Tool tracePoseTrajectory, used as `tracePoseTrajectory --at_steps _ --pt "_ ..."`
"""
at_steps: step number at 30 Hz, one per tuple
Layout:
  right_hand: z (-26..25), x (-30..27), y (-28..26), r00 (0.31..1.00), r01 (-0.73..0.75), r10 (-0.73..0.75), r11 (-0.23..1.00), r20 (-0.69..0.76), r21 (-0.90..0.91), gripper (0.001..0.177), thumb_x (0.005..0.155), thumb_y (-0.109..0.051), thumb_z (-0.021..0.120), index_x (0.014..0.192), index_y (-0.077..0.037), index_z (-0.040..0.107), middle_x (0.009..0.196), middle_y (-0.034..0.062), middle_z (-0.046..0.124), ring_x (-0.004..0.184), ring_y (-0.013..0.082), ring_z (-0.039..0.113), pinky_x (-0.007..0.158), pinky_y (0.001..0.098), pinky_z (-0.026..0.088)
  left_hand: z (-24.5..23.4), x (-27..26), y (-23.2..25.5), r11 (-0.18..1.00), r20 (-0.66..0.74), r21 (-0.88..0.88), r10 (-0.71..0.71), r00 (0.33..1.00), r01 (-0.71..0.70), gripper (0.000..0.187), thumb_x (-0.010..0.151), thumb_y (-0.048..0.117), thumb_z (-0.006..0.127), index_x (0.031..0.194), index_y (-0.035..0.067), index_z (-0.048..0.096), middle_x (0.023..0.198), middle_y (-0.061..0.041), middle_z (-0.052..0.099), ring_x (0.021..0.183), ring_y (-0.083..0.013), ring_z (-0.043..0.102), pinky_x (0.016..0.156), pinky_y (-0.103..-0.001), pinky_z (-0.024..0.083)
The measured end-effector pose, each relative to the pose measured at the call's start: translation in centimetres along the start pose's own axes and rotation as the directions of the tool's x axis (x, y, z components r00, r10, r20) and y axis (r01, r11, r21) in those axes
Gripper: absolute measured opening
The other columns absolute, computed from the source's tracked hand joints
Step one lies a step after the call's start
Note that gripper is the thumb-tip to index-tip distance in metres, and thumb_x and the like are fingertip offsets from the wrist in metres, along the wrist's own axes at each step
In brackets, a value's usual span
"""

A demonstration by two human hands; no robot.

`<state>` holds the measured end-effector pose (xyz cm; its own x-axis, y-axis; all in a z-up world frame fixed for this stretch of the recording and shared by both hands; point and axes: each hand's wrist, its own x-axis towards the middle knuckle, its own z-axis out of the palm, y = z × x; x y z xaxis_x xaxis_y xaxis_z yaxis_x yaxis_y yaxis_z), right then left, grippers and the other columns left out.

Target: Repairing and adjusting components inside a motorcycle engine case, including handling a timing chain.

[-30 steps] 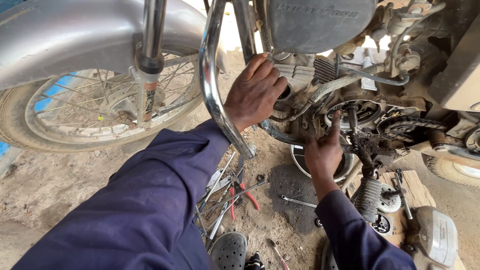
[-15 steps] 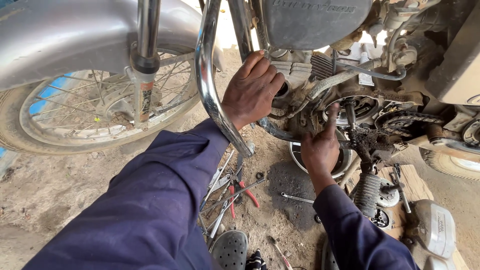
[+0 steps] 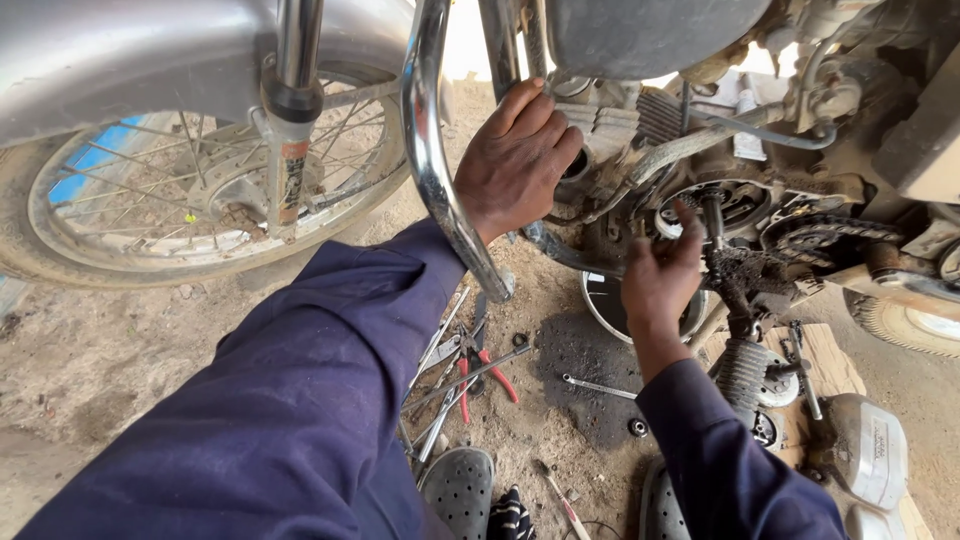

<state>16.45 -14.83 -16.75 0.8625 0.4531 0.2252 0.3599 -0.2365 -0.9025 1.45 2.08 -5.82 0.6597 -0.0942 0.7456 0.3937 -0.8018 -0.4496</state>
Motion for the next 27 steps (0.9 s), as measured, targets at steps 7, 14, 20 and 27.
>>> tracePoseTrajectory --at_steps 7,14,20,27 --pt "0.4 0.7 -0.1 0.996 -0.076 0.092 0.85 -0.005 0.522 0.06 0.09 0.006 0.061 0.148 -0.008 0.053 0.082 -0.0011 0.06 0.059 0.005 0.049 0.049 0.0225 0.041 1.5 -0.3 -0.2 0.999 -0.048 -0.03 0.016 0.999 -0.018 0.008 0.098 0.008 0.059 0.097 0.01 0.067 0.093 -0.006 0.067 0.115 -0.0256 0.058 0.127 -0.042 0.02" --pt "-0.1 1.1 -1.7 0.942 -0.288 0.301 0.494 0.15 0.821 0.038 0.089 -0.003 0.05 0.124 -0.013 0.062 0.068 -0.0013 0.052 0.041 0.0093 0.037 0.037 0.0289 0.029 1.9 -0.9 -0.1 0.999 -0.129 -0.021 0.024 0.991 -0.027 0.01 0.096 0.01 0.061 0.103 0.005 0.067 0.108 -0.009 0.068 0.124 -0.0267 0.055 0.128 -0.043 0.018" --pt "-0.8 1.9 -2.0 0.934 -0.347 0.22 0.383 0.28 0.856 0.026 0.094 -0.013 0.051 0.117 -0.012 0.064 0.061 -0.0057 0.042 0.044 0.0107 0.035 0.04 0.0303 0.027 2.6 -1.1 -0.1 0.999 -0.111 -0.02 0.035 0.993 -0.038 0.012 0.097 0.007 0.061 0.107 0.003 0.067 0.107 -0.009 0.067 0.124 -0.0265 0.055 0.128 -0.044 0.019" --pt "-0.5 2.5 -2.3 0.937 -0.327 0.229 0.323 0.262 0.888 0.021 0.094 -0.016 0.05 0.111 -0.014 0.062 0.06 -0.0063 0.042 0.043 0.01 0.037 0.041 0.0292 0.027 0.1 0.1 -0.1 0.998 -0.072 -0.06 0.029 0.997 -0.033 0.012 0.093 0.005 0.059 0.102 0.007 0.066 0.102 -0.009 0.067 0.12 -0.0275 0.057 0.127 -0.042 0.022"
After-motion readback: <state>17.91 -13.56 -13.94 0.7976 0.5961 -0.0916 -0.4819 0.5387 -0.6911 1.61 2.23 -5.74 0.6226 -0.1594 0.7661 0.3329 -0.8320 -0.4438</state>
